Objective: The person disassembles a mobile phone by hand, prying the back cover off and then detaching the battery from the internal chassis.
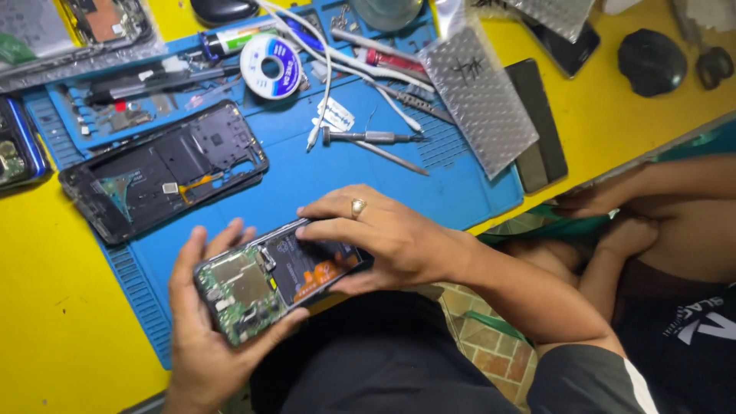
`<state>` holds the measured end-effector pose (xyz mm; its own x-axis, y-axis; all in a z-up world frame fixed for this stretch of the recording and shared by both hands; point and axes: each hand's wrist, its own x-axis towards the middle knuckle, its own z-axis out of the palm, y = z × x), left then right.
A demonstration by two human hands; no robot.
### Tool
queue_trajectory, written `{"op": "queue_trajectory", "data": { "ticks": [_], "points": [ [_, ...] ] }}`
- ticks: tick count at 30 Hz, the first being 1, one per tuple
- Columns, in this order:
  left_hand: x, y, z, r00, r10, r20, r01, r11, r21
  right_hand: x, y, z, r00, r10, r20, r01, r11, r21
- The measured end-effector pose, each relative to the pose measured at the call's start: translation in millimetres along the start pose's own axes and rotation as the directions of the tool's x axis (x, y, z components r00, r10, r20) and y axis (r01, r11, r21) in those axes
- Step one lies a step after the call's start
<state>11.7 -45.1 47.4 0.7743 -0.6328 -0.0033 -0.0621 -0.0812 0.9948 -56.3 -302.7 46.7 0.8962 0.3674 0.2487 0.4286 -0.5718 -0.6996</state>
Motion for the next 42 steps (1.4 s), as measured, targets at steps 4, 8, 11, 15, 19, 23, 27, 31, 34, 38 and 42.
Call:
{"op": "queue_trajectory", "data": {
  "ticks": [4, 8, 11, 15, 19, 23, 27, 31, 34, 38, 42],
  "points": [
    [6.8, -9.9, -24.8, 0.977, 0.213, 0.009, -0.183, 0.816, 0.548, -2.0, 17.2, 3.7, 1.000, 0.010, 0.020, -0.007, 0.993, -0.116],
    [10.9, -20.7, -33.8, 0.962, 0.226, 0.152, -0.269, 0.695, 0.667, 4.4, 15.4, -0.1, 1.000, -0.018, 0.001, 0.018, 0.991, -0.131],
    [16.2, -20.8, -37.4, 0.905, 0.347, 0.246, -0.413, 0.576, 0.706, 1.2, 13.3, -1.2, 0.999, 0.023, 0.025, -0.020, 0.993, -0.114],
    [16.4, -17.0, -41.6, 0.874, 0.388, 0.291, -0.462, 0.481, 0.745, 2.4, 11.4, -11.6, 0.992, -0.044, -0.120, 0.023, 0.984, -0.176],
    [10.4, -24.7, -46.2, 0.885, 0.376, 0.275, -0.436, 0.459, 0.774, -13.4, 29.3, -27.9, 0.984, 0.049, -0.174, -0.105, 0.940, -0.326],
    [8.0, -27.7, -45.5, 0.901, 0.361, 0.242, -0.402, 0.479, 0.781, -6.7, 40.1, -34.9, 0.973, 0.058, -0.225, -0.176, 0.818, -0.547],
    [4.6, -30.8, -44.4, 0.905, 0.359, 0.229, -0.384, 0.457, 0.802, -2.3, 65.4, -39.9, 0.944, 0.036, -0.328, -0.253, 0.719, -0.648],
    [4.8, -27.6, -42.6, 0.900, 0.373, 0.226, -0.388, 0.448, 0.805, 1.6, 60.9, -46.2, 0.936, 0.026, -0.351, -0.265, 0.707, -0.656],
    [7.1, -26.5, -42.4, 0.900, 0.379, 0.217, -0.383, 0.447, 0.808, -12.8, 48.0, -61.7, 0.915, 0.022, -0.402, -0.257, 0.802, -0.540],
    [7.6, -25.1, -43.3, 0.909, 0.356, 0.214, -0.374, 0.476, 0.796, -30.8, 30.9, -92.5, 0.652, 0.558, -0.513, -0.758, 0.495, -0.425],
    [11.5, -24.5, -40.9, 0.911, 0.397, 0.115, -0.365, 0.642, 0.674, -28.9, 21.8, -104.5, 0.389, 0.821, -0.418, -0.918, 0.310, -0.245]
  ]
}}
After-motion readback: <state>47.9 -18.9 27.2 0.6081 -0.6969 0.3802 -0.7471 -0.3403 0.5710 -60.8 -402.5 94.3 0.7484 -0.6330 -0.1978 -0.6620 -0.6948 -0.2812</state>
